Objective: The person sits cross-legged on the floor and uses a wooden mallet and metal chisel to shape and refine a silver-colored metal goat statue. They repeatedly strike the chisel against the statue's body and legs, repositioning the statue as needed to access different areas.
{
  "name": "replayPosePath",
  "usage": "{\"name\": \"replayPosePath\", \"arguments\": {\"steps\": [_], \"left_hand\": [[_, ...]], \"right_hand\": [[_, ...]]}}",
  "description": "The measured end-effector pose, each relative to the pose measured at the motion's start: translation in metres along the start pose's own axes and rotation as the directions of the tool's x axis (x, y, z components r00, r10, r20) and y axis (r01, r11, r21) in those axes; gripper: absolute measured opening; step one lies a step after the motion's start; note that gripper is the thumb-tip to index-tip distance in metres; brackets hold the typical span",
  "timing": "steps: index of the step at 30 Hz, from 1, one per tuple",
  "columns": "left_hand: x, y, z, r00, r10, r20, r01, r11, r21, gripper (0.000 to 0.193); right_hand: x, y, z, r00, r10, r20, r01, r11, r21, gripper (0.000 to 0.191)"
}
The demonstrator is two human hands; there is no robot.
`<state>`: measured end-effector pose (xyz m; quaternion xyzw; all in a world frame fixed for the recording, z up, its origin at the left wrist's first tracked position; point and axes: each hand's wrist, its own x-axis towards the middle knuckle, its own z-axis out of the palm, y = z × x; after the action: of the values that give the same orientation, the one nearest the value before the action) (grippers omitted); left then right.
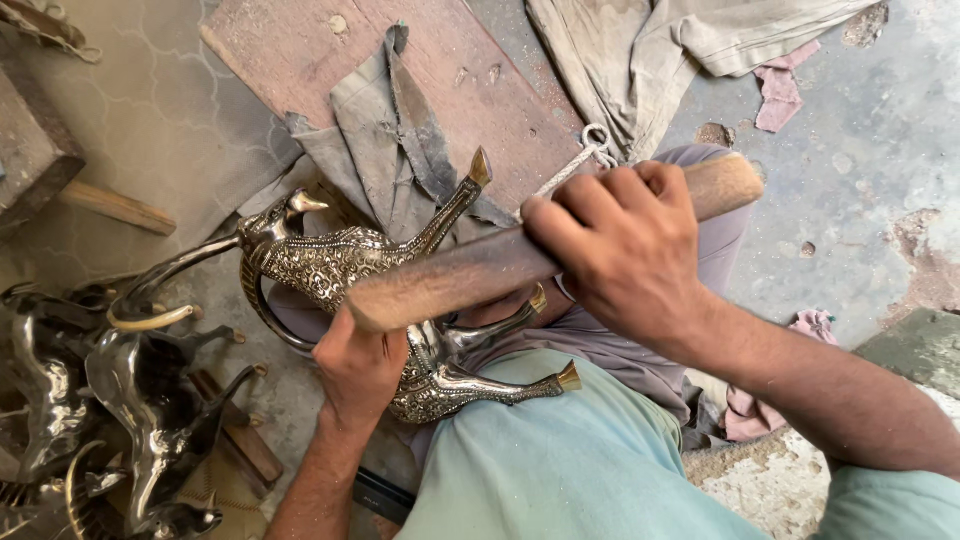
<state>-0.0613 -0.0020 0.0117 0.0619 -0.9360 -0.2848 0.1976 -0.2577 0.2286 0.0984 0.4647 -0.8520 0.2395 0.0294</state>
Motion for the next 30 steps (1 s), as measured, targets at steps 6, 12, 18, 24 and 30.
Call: {"name": "replayPosePath", "arguments": {"steps": [6,12,18,24,30], "left_hand": [[0.001,0.010,-0.001,0.995,-0.091,0.033,0.088,0.994,0.069,0.027],[0.001,0.016,0.001,0.988,-0.144,-0.056,0.148,0.986,0.078,0.032],[0.005,0.015,-0.003,0.990,-0.133,0.051,0.128,0.987,0.095,0.027],[0.024,0.020,-0.014,0.994,-0.006,0.106,-0.003,0.997,0.080,0.032],[0.063,-0.002,-0.021,0.942,-0.336,0.013,0.315,0.869,-0.381,0.017]], "right_hand": [[-0.002,-0.001,-0.002,1.000,0.022,0.013,-0.021,0.998,-0.057,0.043],[0.004,-0.005,-0.002,0.997,0.027,0.076,-0.020,0.995,-0.095,0.039],[0.000,-0.006,-0.009,0.997,0.065,0.041,-0.060,0.992,-0.114,0.040],[-0.020,-0.001,-0.003,0.980,0.197,0.040,-0.194,0.978,-0.077,0.046],[-0.056,0.022,0.005,0.682,0.723,0.107,-0.725,0.650,0.228,0.046]]}}
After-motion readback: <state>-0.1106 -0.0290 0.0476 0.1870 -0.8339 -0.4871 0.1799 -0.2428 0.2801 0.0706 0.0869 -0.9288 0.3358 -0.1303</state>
